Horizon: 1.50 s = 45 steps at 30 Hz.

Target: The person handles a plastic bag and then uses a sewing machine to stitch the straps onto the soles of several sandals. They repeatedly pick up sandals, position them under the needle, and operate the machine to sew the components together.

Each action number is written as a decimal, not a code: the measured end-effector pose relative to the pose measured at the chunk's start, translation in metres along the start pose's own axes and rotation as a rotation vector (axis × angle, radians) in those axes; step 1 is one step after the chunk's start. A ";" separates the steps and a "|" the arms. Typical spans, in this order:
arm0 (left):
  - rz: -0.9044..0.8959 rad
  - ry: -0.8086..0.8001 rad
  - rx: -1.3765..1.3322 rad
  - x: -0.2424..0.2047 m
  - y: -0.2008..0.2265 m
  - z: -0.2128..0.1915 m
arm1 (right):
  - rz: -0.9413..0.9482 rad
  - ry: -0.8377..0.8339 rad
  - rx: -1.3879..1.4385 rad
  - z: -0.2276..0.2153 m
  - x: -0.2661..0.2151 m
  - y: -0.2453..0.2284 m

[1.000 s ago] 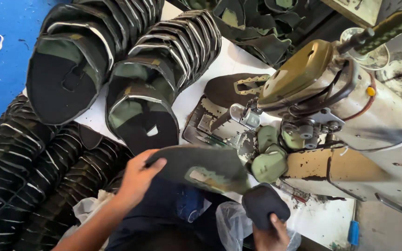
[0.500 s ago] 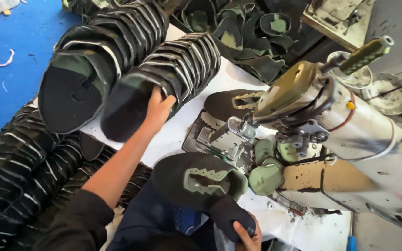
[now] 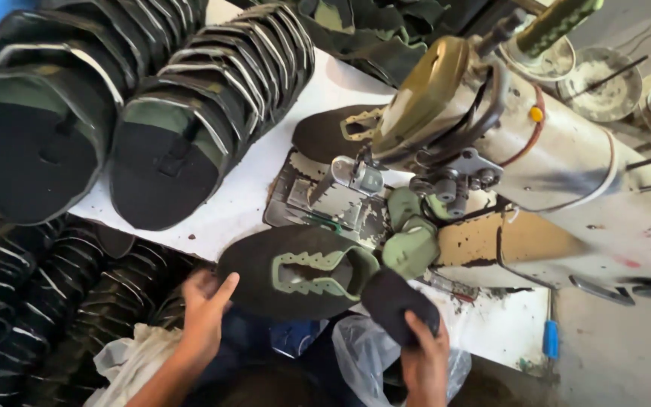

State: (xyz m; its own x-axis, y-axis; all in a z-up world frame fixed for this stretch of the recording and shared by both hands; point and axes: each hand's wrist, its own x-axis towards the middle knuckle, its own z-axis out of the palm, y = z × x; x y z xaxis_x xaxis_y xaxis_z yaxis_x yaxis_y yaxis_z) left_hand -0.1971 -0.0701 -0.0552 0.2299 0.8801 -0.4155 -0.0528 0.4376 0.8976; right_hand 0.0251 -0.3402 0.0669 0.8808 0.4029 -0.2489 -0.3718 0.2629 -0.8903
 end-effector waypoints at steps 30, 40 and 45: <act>-0.771 -0.938 -0.411 -0.017 0.086 -0.007 | 0.685 -0.289 -0.170 0.036 0.000 0.017; -0.799 -0.843 -0.402 -0.020 0.076 -0.011 | 0.625 -0.267 -0.092 0.083 -0.016 0.009; -0.778 -0.859 -0.454 -0.018 0.074 -0.008 | 0.621 -0.269 -0.009 0.071 -0.013 0.022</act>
State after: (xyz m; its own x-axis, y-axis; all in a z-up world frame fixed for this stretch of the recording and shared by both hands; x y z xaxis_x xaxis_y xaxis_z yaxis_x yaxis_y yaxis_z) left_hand -0.2133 -0.0523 0.0178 0.9027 0.0282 -0.4293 0.0903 0.9632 0.2532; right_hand -0.0155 -0.2780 0.0774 0.4003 0.6814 -0.6128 -0.7820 -0.0946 -0.6161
